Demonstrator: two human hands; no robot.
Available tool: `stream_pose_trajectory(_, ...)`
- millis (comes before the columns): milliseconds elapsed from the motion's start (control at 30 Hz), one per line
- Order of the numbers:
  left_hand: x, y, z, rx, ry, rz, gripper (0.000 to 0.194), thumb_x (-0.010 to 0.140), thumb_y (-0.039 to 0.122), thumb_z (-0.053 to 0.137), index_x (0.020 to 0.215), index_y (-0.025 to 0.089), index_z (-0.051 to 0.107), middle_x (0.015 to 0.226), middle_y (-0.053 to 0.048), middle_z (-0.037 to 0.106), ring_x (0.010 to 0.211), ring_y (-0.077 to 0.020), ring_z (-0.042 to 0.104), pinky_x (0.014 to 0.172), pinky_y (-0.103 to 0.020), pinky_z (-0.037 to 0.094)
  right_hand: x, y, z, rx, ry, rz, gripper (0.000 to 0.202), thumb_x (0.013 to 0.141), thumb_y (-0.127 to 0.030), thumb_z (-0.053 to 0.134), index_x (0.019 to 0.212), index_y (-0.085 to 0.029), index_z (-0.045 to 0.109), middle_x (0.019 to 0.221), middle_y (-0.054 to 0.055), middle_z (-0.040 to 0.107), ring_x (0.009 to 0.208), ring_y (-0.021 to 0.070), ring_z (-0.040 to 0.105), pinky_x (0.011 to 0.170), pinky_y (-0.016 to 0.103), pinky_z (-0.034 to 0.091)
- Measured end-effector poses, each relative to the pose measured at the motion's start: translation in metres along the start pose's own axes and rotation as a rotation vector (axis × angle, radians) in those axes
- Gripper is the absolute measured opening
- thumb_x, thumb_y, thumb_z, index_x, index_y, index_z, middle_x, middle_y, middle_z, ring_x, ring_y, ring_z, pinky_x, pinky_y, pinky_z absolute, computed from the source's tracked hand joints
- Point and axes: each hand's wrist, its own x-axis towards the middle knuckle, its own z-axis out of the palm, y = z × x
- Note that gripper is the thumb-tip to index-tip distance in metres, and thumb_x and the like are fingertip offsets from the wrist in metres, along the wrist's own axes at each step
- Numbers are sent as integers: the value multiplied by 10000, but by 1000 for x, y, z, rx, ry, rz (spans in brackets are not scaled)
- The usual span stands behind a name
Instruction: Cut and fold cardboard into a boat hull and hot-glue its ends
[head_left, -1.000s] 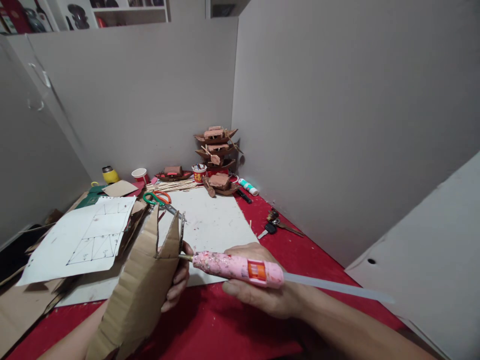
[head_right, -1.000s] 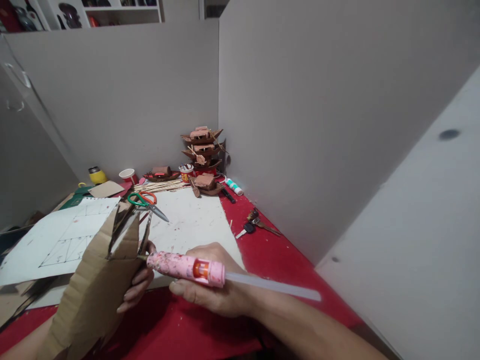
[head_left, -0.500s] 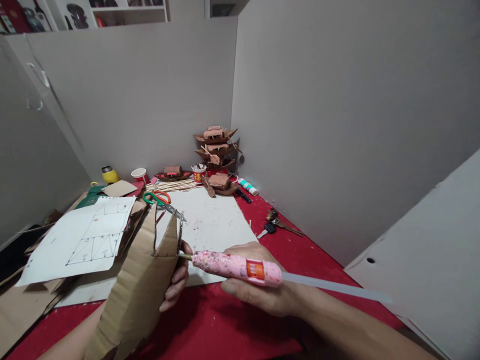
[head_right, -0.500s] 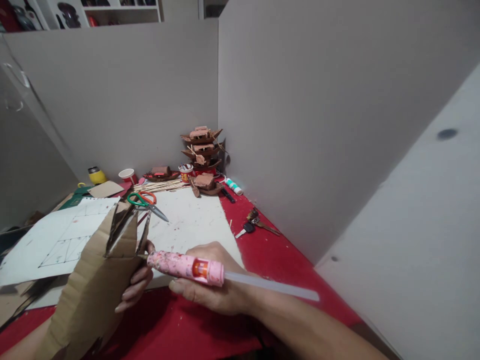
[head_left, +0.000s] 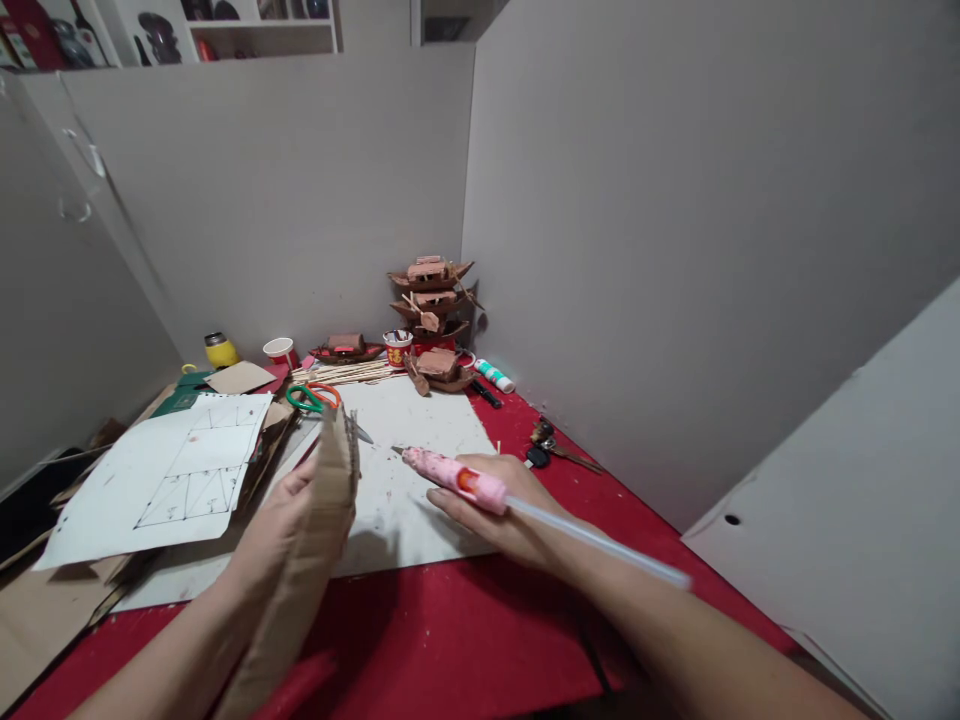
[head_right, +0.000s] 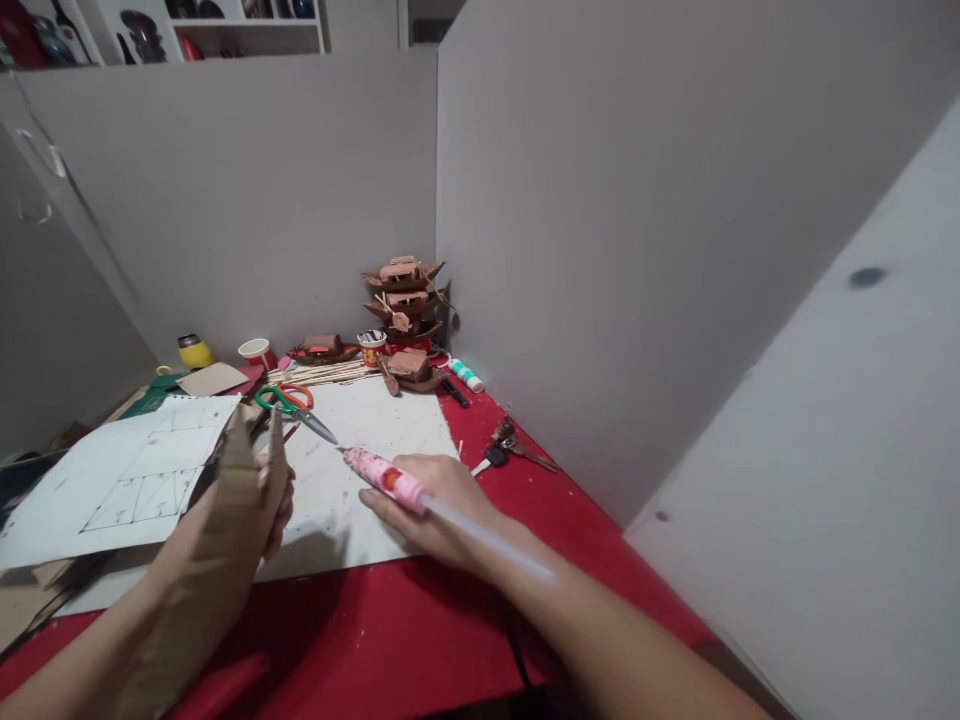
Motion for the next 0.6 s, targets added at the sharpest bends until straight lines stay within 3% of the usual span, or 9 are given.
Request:
stream_pose_trajectory(67, -5, 6, 2, 53, 107, 25, 273, 731, 397, 706, 893, 193, 623, 604, 39, 618, 461, -86, 531, 437, -161, 411, 4, 7, 4, -245, -61, 141, 332, 867, -451, 508, 874, -173, 689, 810, 95, 723, 737, 242, 686, 610, 296, 463)
stream_pose_trajectory(133, -8, 11, 1, 163, 174, 55, 262, 731, 397, 708, 861, 190, 613, 663, 38, 628, 526, -89, 543, 479, -162, 407, 7, 12, 8, -385, -106, 222, 329, 847, -473, 516, 784, -181, 653, 760, 85, 709, 675, 238, 669, 542, 283, 391)
stream_pose_trajectory(367, -8, 11, -3, 739, 280, 338, 152, 806, 305, 564, 744, 172, 602, 669, 27, 565, 626, -120, 505, 573, -206, 386, 12, 24, 2, -456, -277, 347, 345, 828, -475, 517, 894, -169, 663, 896, 138, 714, 771, 273, 663, 587, 296, 374)
stream_pose_trajectory(433, -9, 8, -2, 841, 274, 388, 162, 820, 291, 538, 726, 173, 598, 650, 29, 556, 619, -123, 497, 582, -217, 386, 12, 27, -8, -394, -306, 347, 400, 776, -506, 577, 965, -166, 668, 935, 137, 713, 804, 276, 659, 625, 305, 408)
stream_pose_trajectory(500, -11, 5, -1, 899, 273, 421, 162, 827, 284, 530, 730, 174, 599, 639, 31, 557, 595, -121, 492, 578, -223, 387, 11, 26, -20, -229, -253, 352, 451, 749, -486, 612, 1056, -159, 652, 1017, 137, 700, 885, 276, 645, 705, 325, 443)
stream_pose_trajectory(600, -15, 1, 1, 913, 261, 478, 146, 837, 270, 526, 778, 172, 616, 693, 18, 605, 619, -126, 527, 596, -228, 403, 11, 12, -30, 217, -4, 373, 426, 786, -438, 576, 1102, -157, 631, 1110, 123, 672, 968, 246, 623, 806, 343, 465)
